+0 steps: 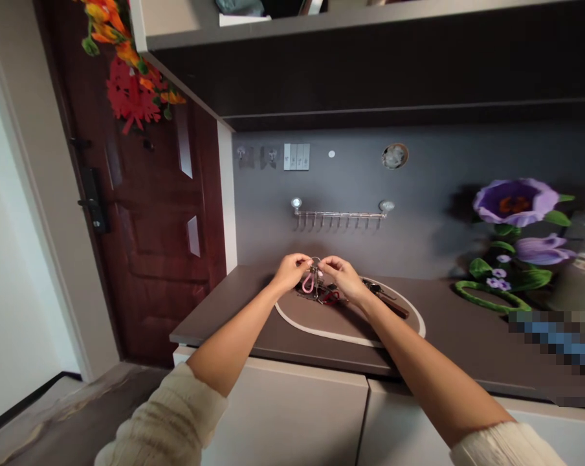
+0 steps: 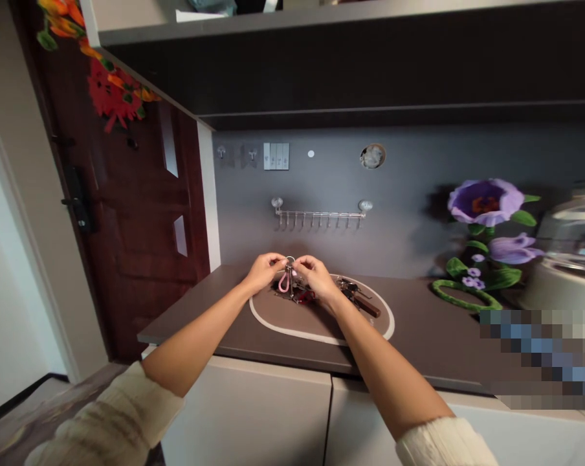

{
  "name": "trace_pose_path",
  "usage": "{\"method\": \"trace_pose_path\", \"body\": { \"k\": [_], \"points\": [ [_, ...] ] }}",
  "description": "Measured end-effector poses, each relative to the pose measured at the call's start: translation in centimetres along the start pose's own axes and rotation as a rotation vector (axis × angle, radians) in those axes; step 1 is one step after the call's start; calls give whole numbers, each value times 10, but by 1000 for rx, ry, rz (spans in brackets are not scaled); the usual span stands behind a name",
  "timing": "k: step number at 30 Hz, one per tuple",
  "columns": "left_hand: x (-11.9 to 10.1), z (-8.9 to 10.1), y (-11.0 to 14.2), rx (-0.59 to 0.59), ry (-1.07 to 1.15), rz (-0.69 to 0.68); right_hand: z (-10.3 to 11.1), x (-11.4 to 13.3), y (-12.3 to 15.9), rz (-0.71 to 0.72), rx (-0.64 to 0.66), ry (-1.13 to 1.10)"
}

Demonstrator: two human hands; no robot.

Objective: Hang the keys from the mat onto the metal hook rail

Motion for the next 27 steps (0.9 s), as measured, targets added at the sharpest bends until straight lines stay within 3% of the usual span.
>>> {"method": "trace_pose_path", "body": {
  "k": [3,5,9,11,16,27],
  "points": [
    [-12,12,-14,-6,-85,-56,3,12,-13,42,6,12],
    [-13,23,-21,-77,-98,-64,4,16,-25,63,-8,-22],
    [7,42,-22,-282,-169,-25,6,13,-52,42,-92,-92],
    [19,45,-17,-328,-261,-21,3,9,-65,0,-134,-123],
    [38,41,-10,-279,-473,-21,-9,4,-93,-63,-227,-214],
    [36,42,-6,-254,-724,8,-22,-19,-134,-90,-451,-289]
  ]
}}
Point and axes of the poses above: each hand's wrist, its own y-axis away from the middle knuckle, its own z-axis out of the back of the hand, x = y × z, the point moved 6 cm from there along -y, towards the middle knuckle, and after that the axes turned 4 degrees about x, right-handed, at the moved point
